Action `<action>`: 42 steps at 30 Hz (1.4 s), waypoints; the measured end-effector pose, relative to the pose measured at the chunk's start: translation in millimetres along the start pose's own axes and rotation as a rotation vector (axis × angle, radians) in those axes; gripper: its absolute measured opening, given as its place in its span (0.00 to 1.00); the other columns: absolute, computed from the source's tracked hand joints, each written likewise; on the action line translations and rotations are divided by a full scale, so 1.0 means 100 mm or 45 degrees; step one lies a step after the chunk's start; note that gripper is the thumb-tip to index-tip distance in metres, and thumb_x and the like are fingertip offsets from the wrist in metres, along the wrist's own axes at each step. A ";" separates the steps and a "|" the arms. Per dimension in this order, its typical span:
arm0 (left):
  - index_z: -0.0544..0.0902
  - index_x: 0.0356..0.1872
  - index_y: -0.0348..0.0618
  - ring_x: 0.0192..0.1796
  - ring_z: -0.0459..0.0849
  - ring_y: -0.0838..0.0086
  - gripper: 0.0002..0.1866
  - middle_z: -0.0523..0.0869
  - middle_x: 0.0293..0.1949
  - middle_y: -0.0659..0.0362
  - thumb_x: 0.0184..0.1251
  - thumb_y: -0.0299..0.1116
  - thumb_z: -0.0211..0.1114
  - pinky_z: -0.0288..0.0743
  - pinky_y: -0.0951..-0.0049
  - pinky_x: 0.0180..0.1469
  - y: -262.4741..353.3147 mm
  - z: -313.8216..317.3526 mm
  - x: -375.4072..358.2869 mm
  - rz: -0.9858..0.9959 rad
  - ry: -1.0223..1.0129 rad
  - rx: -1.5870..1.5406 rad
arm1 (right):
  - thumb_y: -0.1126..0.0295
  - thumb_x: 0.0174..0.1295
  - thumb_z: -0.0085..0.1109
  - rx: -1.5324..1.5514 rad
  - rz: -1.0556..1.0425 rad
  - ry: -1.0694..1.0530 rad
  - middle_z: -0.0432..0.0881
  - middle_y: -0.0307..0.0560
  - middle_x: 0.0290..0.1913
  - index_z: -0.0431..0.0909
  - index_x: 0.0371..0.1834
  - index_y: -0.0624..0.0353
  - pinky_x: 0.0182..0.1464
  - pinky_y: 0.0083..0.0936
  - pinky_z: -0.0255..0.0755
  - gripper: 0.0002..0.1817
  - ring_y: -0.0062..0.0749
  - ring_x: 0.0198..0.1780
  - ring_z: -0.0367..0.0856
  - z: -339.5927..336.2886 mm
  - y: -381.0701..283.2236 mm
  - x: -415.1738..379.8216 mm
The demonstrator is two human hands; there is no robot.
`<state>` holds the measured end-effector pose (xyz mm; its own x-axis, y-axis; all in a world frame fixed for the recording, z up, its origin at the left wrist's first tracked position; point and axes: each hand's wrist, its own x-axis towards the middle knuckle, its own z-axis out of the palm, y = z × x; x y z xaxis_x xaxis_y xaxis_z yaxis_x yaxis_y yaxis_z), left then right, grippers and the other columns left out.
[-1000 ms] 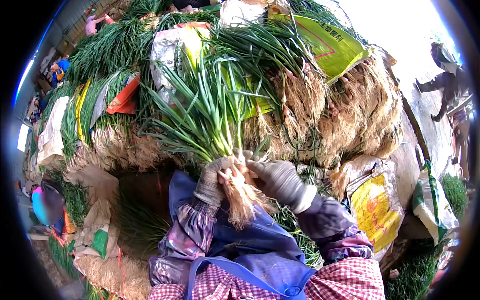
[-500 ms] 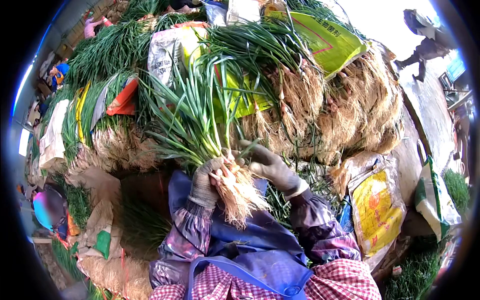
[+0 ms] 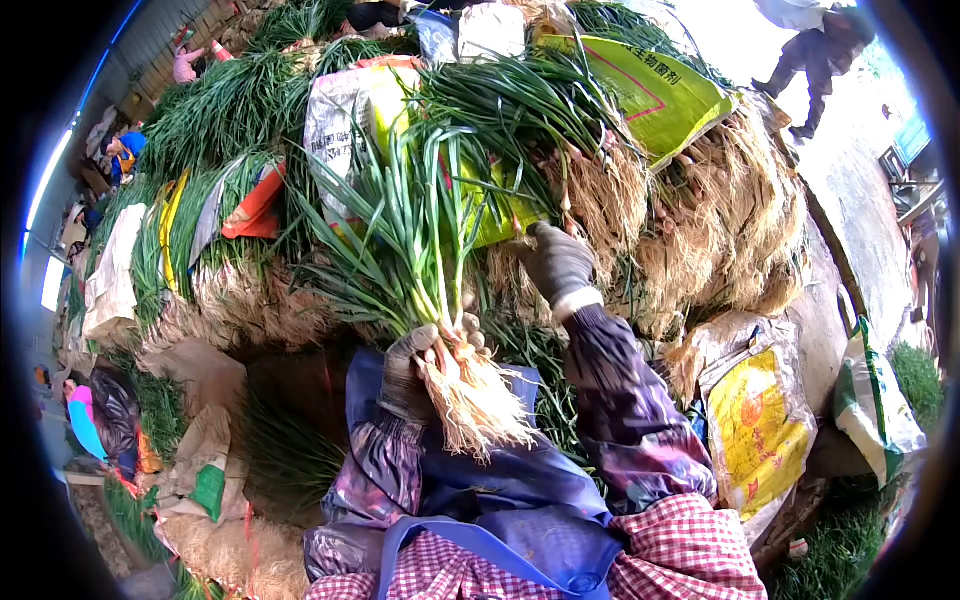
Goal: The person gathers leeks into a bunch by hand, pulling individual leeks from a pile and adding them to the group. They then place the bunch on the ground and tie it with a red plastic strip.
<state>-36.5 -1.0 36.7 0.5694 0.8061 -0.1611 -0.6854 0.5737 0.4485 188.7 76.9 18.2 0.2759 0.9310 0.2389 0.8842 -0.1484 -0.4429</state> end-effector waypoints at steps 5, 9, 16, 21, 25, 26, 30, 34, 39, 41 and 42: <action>0.71 0.56 0.37 0.50 0.79 0.58 0.27 0.80 0.46 0.50 0.55 0.36 0.64 0.71 0.53 0.59 0.11 0.13 -0.06 0.099 -0.026 -0.049 | 0.62 0.55 0.64 0.553 -0.179 0.037 0.83 0.48 0.27 0.81 0.29 0.55 0.33 0.32 0.75 0.09 0.37 0.29 0.83 -0.15 -0.15 -0.23; 0.73 0.53 0.33 0.50 0.80 0.57 0.23 0.82 0.47 0.47 0.57 0.34 0.62 0.74 0.62 0.56 0.15 0.03 0.04 -0.032 -0.178 -0.101 | 0.66 0.55 0.58 0.240 -0.763 -0.312 0.77 0.46 0.25 0.75 0.29 0.55 0.35 0.40 0.73 0.06 0.39 0.31 0.82 -0.52 -0.35 -0.84; 0.77 0.42 0.32 0.36 0.79 0.65 0.16 0.79 0.33 0.52 0.56 0.33 0.63 0.75 0.69 0.43 -0.01 -0.12 0.02 0.047 0.206 0.092 | 0.64 0.53 0.66 0.315 -0.502 -0.125 0.82 0.45 0.27 0.81 0.41 0.53 0.32 0.30 0.76 0.12 0.35 0.27 0.82 -0.47 -0.28 -0.37; 0.74 0.50 0.37 0.36 0.74 0.67 0.22 0.77 0.36 0.54 0.55 0.36 0.64 0.71 0.64 0.44 0.00 0.00 -0.01 0.007 0.029 -0.044 | 0.65 0.57 0.61 0.301 -0.533 -0.468 0.80 0.46 0.22 0.78 0.31 0.53 0.25 0.31 0.75 0.05 0.37 0.21 0.79 -0.16 -0.26 -0.65; 0.73 0.54 0.41 0.40 0.74 0.65 0.24 0.77 0.42 0.51 0.57 0.37 0.64 0.70 0.63 0.46 0.02 -0.10 -0.05 -0.015 -0.026 -0.112 | 0.59 0.57 0.60 -0.091 -0.201 -0.373 0.79 0.56 0.24 0.78 0.25 0.56 0.29 0.37 0.74 0.13 0.44 0.26 0.81 0.03 0.33 -0.66; 0.73 0.55 0.41 0.40 0.74 0.65 0.24 0.77 0.44 0.51 0.57 0.37 0.64 0.70 0.63 0.46 0.02 -0.08 -0.02 -0.004 -0.049 -0.081 | 0.56 0.58 0.60 0.083 -0.265 -0.459 0.81 0.52 0.25 0.80 0.30 0.53 0.30 0.35 0.74 0.12 0.43 0.28 0.82 0.06 0.42 -0.69; 0.72 0.55 0.40 0.39 0.75 0.65 0.24 0.77 0.43 0.53 0.56 0.35 0.64 0.73 0.64 0.42 0.00 -0.03 -0.01 -0.061 -0.137 -0.226 | 0.57 0.56 0.63 0.263 -0.281 -0.119 0.84 0.46 0.30 0.79 0.45 0.47 0.35 0.33 0.75 0.15 0.41 0.33 0.83 -0.32 -0.19 -0.34; 0.75 0.43 0.37 0.37 0.74 0.68 0.16 0.76 0.34 0.55 0.56 0.34 0.63 0.72 0.69 0.38 0.05 -0.18 -0.07 -0.061 -0.010 0.074 | 0.57 0.55 0.61 0.133 -0.527 -0.184 0.83 0.48 0.32 0.79 0.46 0.48 0.36 0.38 0.75 0.17 0.45 0.35 0.82 -0.06 -0.72 0.29; 0.75 0.39 0.37 0.37 0.73 0.68 0.14 0.75 0.31 0.56 0.54 0.33 0.63 0.72 0.69 0.39 0.07 0.05 -0.10 0.043 0.001 0.020 | 0.61 0.57 0.58 0.704 -0.682 -0.737 0.83 0.50 0.29 0.81 0.37 0.61 0.34 0.35 0.75 0.14 0.39 0.31 0.82 0.10 -0.63 0.53; 0.74 0.42 0.37 0.38 0.74 0.66 0.17 0.76 0.33 0.56 0.53 0.33 0.65 0.72 0.67 0.42 0.05 -0.06 -0.06 -0.036 -0.080 -0.183 | 0.63 0.62 0.57 1.450 -0.214 -1.123 0.74 0.37 0.22 0.77 0.33 0.61 0.23 0.17 0.63 0.11 0.19 0.21 0.70 -0.49 -0.50 0.21; 0.74 0.44 0.37 0.39 0.75 0.66 0.18 0.77 0.35 0.55 0.53 0.33 0.65 0.73 0.66 0.43 0.07 0.00 -0.08 -0.031 -0.001 -0.148 | 0.65 0.62 0.55 1.871 -0.140 -1.259 0.70 0.36 0.19 0.72 0.27 0.58 0.20 0.18 0.59 0.11 0.19 0.18 0.66 -0.58 -0.29 0.08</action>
<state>-45.6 -3.1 41.5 0.5867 0.7918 -0.1697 -0.7194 0.6058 0.3398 187.1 68.9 82.6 -0.5547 0.8320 0.0027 -0.3064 -0.2012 -0.9304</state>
